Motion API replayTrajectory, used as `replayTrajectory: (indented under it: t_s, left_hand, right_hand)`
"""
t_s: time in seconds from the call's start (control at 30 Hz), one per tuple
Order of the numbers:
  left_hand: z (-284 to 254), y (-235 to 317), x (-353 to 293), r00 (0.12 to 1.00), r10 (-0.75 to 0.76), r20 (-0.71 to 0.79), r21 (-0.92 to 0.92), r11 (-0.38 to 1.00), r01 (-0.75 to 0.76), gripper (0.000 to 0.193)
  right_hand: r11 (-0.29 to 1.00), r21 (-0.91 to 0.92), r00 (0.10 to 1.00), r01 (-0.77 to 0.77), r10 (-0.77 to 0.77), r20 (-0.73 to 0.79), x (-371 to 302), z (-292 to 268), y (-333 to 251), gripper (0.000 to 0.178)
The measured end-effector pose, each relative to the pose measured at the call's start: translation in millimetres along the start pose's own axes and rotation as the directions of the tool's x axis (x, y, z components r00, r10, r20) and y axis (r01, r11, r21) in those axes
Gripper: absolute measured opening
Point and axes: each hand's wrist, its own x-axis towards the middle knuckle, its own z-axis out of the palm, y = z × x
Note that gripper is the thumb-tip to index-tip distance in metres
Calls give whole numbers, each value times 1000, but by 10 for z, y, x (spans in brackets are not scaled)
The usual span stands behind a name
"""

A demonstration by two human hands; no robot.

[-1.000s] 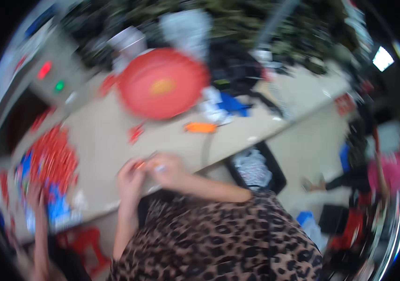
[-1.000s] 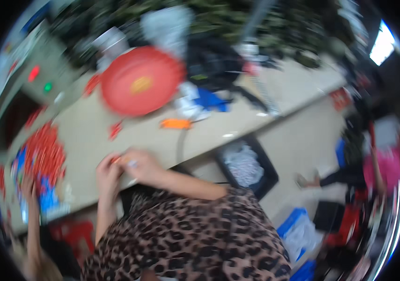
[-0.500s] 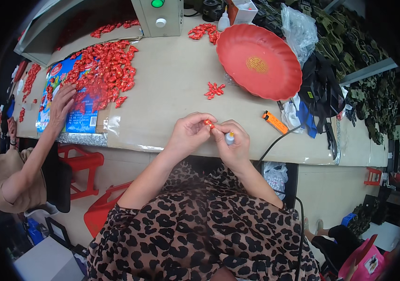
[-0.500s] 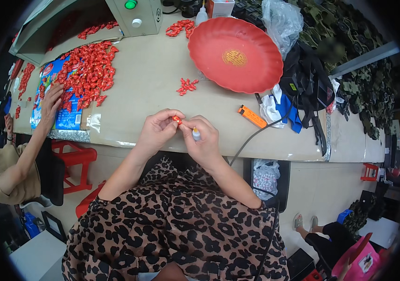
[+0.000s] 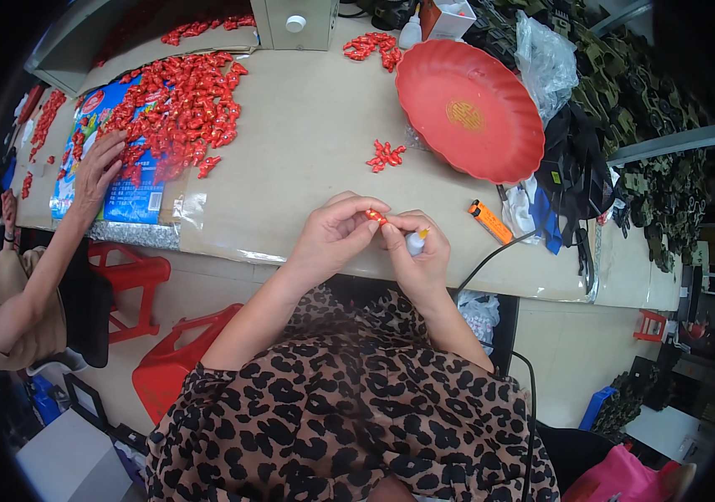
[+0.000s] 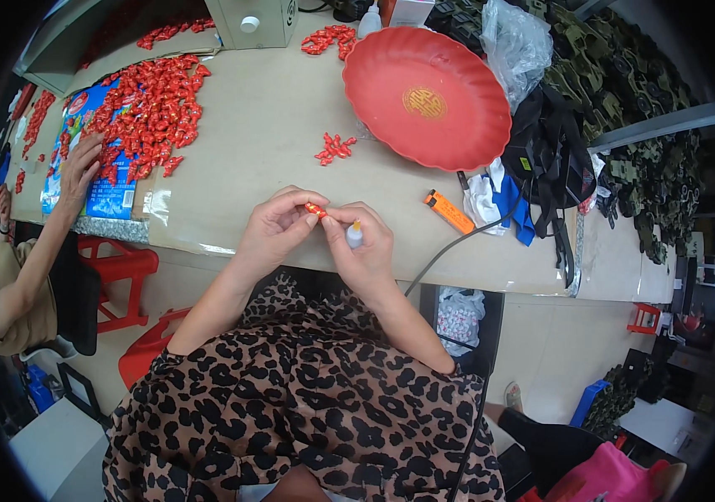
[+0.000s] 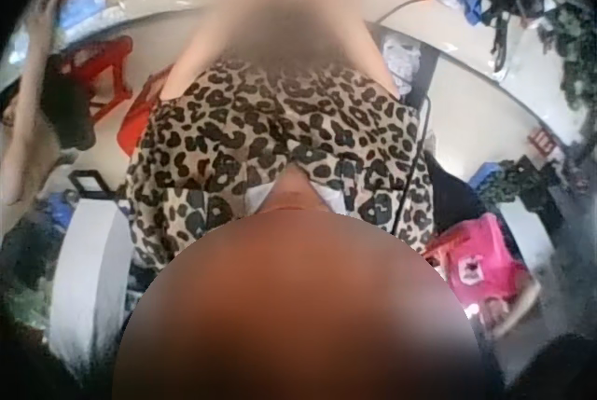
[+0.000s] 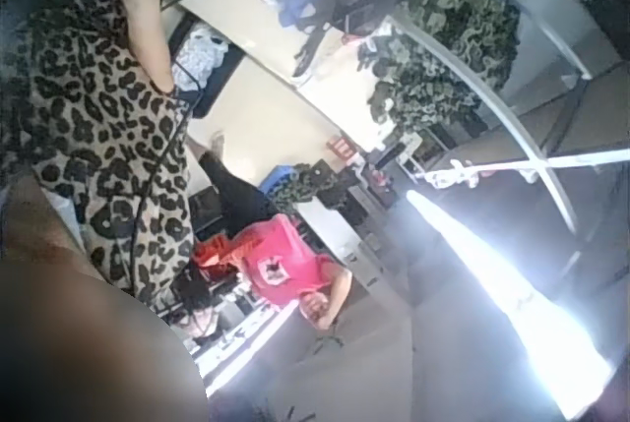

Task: The person takes small red toy pieces and applies glue to them using a glue bottle, attaching parts together by hand.

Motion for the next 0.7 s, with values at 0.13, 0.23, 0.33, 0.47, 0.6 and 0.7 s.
replayTrajectory:
  t_s: [0.13,0.23,0.33,0.47,0.6,0.7]
  left_hand:
    - [-3,50,7,996,-85,35,-106,990,88,21]
    - [-38,13,7,991,-117,59,-58,991,121,22]
    - [-20,13,6,994,-104,42,-78,991,107,22]
    - [-24,-1,17,997,-64,37,-93,993,68,23]
    - [-45,38,23,985,-161,66,4,987,161,22]
    - [-16,45,22,977,-208,44,-35,977,210,21]
  right_hand:
    - [971,190,990,-144,143,17,9,-29,-42,8]
    - [948,272,986,-167,164,33,14,-47,-52,8]
    - [943,289,986,-167,160,48,12,-52,-39,9]
    - [944,281,985,-171,162,53,18,-51,-56,8]
    - [900,287,944,-327,324,59,53,-86,-152,8]
    - [857,288,904,-426,417,97,107,-120,-175,8]
